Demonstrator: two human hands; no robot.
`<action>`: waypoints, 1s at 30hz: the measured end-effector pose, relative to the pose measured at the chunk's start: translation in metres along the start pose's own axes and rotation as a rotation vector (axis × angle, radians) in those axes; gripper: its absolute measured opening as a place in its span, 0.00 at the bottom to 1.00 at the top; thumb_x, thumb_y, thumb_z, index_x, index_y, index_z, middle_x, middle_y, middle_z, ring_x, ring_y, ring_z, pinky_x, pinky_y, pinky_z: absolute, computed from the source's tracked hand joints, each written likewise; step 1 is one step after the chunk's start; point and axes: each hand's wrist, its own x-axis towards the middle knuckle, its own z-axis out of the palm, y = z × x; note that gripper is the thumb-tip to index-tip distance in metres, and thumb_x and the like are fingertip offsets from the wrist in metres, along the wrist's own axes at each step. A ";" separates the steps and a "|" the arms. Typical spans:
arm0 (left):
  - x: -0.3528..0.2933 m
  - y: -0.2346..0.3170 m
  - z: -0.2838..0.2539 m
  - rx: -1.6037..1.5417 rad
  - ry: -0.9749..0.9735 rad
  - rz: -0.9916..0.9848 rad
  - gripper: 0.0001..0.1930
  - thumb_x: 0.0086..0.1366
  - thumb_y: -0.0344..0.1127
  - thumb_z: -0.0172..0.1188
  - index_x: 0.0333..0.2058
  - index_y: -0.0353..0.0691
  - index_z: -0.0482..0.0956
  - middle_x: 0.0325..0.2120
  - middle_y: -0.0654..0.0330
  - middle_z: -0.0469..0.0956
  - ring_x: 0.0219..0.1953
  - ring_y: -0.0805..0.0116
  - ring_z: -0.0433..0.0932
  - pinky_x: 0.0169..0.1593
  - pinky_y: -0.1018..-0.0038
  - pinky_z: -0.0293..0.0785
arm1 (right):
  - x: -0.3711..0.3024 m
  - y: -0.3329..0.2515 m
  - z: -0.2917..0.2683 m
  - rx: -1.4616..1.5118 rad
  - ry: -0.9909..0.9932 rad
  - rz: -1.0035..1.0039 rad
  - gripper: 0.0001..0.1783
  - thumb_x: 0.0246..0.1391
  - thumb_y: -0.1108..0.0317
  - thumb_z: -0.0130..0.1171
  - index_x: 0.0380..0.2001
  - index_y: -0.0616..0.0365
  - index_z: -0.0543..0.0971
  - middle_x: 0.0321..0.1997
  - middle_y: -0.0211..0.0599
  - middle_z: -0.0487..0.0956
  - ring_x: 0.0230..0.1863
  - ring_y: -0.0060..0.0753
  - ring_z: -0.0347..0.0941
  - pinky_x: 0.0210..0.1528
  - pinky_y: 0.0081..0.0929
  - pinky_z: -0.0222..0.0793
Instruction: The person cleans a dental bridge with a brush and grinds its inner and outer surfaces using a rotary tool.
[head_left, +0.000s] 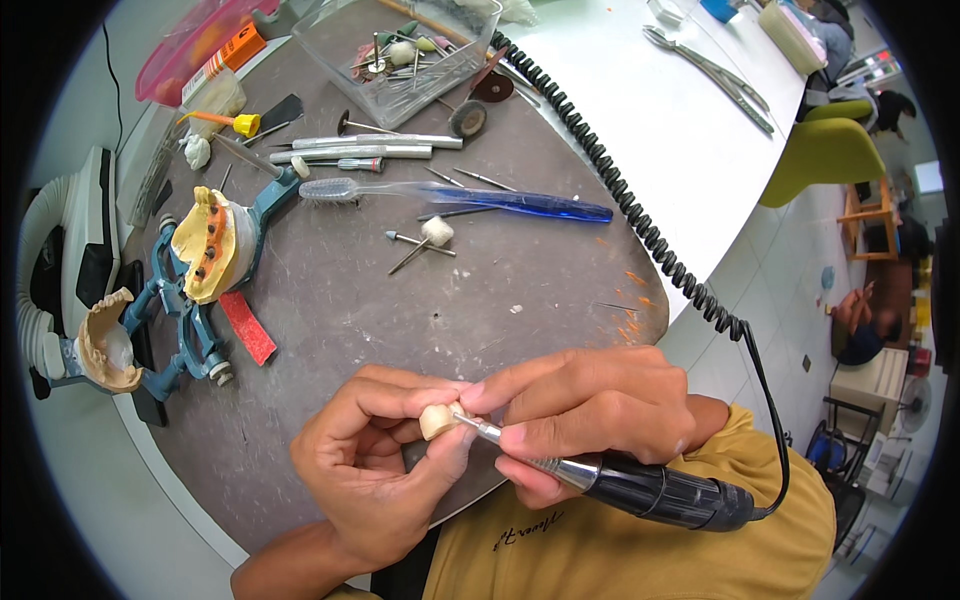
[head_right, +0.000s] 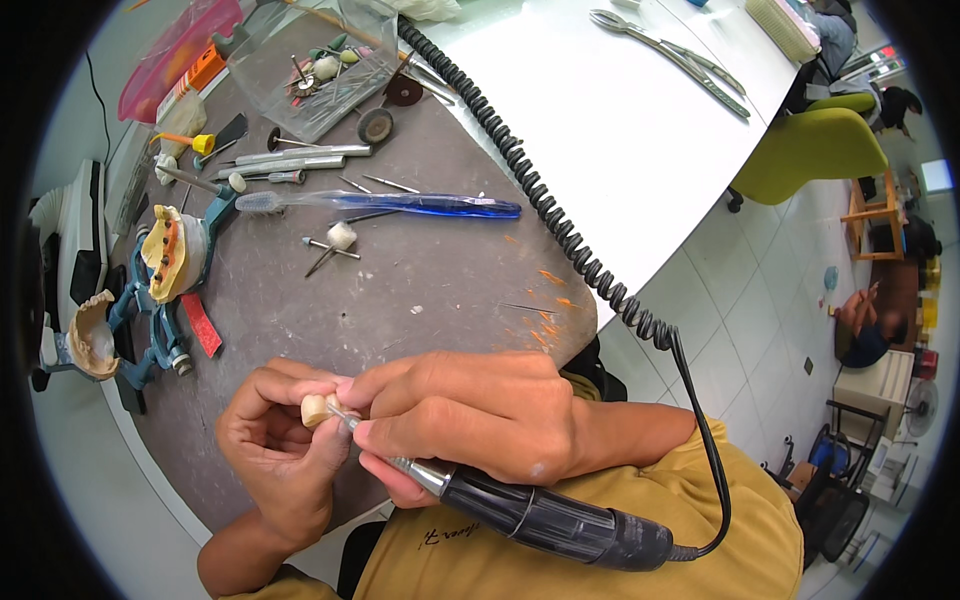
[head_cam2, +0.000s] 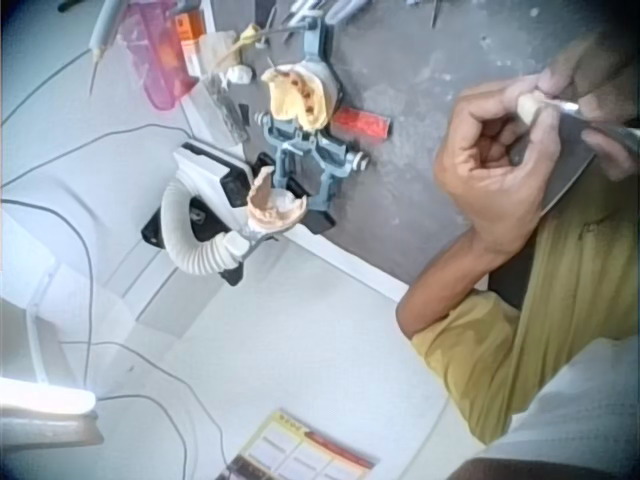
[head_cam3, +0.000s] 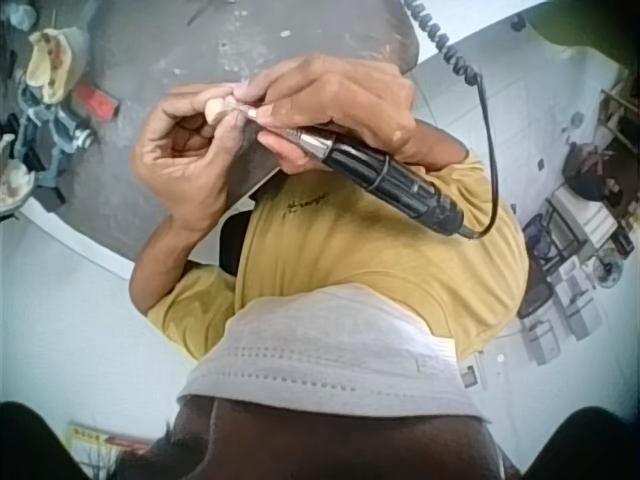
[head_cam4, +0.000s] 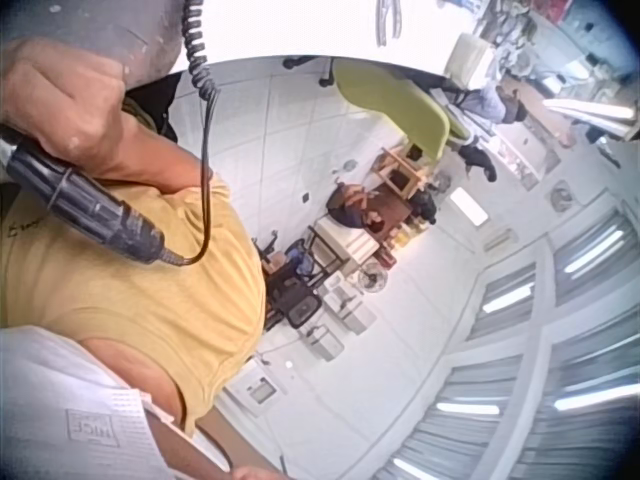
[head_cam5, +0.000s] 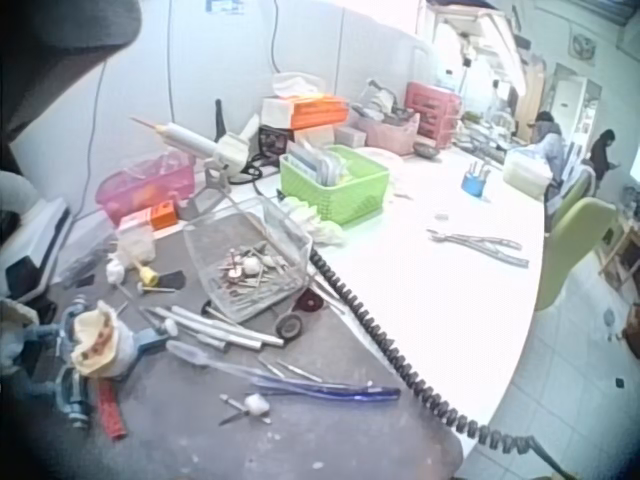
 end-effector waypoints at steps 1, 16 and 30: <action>0.000 0.000 -0.001 0.001 -0.001 0.001 0.11 0.57 0.12 0.63 0.38 0.26 0.74 0.41 0.45 0.79 0.45 0.62 0.83 0.50 0.72 0.83 | 0.001 0.000 0.000 0.002 -0.004 -0.006 0.13 0.43 0.80 0.73 0.32 0.70 0.80 0.30 0.46 0.81 0.40 0.43 0.84 0.43 0.31 0.84; 0.000 -0.001 0.000 -0.022 0.000 0.005 0.12 0.57 0.13 0.63 0.39 0.26 0.73 0.41 0.45 0.78 0.44 0.64 0.83 0.49 0.73 0.84 | -0.002 0.002 0.002 -0.019 0.022 -0.031 0.13 0.41 0.79 0.74 0.31 0.70 0.80 0.30 0.45 0.81 0.39 0.43 0.84 0.40 0.29 0.84; 0.001 0.002 0.008 0.035 0.092 0.023 0.09 0.62 0.16 0.60 0.40 0.30 0.72 0.39 0.50 0.76 0.38 0.67 0.83 0.46 0.73 0.83 | -0.009 0.007 0.002 0.171 0.193 0.126 0.10 0.47 0.77 0.69 0.33 0.66 0.79 0.33 0.45 0.83 0.39 0.40 0.84 0.38 0.29 0.81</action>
